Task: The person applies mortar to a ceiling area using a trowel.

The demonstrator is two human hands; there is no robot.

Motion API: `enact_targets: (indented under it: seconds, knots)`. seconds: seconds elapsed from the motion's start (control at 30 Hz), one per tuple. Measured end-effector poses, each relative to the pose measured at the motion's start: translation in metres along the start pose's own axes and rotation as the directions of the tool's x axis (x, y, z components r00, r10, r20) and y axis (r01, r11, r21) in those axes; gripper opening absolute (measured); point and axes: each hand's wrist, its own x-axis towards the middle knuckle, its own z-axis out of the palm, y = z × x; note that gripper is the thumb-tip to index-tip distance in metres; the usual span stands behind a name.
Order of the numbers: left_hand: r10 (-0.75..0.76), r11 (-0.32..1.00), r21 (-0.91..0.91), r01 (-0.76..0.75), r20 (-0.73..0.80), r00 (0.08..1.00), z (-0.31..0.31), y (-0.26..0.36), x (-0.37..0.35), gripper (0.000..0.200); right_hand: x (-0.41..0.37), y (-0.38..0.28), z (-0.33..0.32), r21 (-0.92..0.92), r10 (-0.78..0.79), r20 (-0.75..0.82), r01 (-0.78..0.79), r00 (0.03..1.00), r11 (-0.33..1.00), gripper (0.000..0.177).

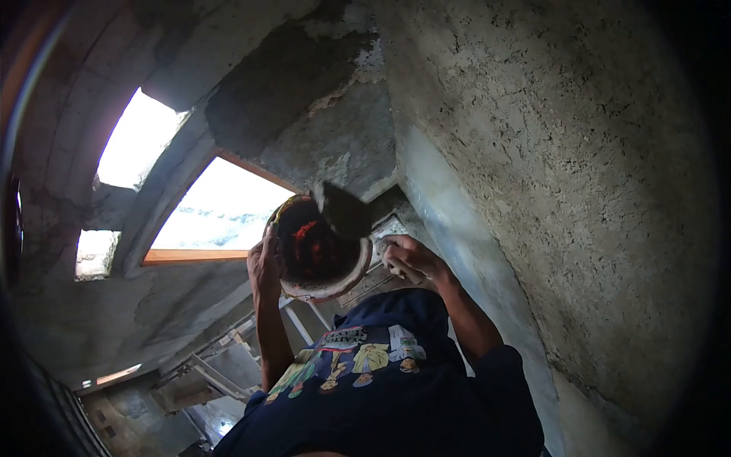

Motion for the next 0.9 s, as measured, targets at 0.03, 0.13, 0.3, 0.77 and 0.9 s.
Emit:
enact_targets:
  seconds: [0.03, 0.13, 0.3, 0.77, 0.9]
  knots:
    - [0.003, 1.000, 0.003, -0.003, 0.003, 1.000, -0.001, -0.001, 0.000, 0.048, -0.003, -0.007, 0.002, 0.218, -0.012, -0.043, 0.021, 0.999, 0.976, 0.033]
    - [-0.013, 1.000, 0.019, 0.013, 0.028, 1.000, -0.003, -0.003, 0.001, 0.050, 0.028, -0.006, 0.000, 0.333, -0.387, -0.259, 0.458, 0.885, 0.824, 0.027]
    - [0.106, 0.920, 0.377, -0.107, 0.024, 0.994, -0.018, -0.011, 0.011, 0.060, 0.090, -0.053, -0.023, 0.483, -0.297, -0.668, 0.701, 0.682, 0.525, 0.018]
    - [0.080, 0.576, 0.768, -0.278, 0.285, 0.955, -0.045, 0.030, 0.007, 0.049, 0.243, -0.120, -0.057, -0.665, -0.297, -0.726, 0.525, -0.620, 0.531, 0.054]
    - [0.117, 0.466, 0.812, -0.352, 0.337, 0.934, -0.063, 0.030, 0.002, 0.040, 0.359, -0.094, -0.066, -0.604, -0.273, -0.730, 0.405, -0.627, 0.687, 0.072]
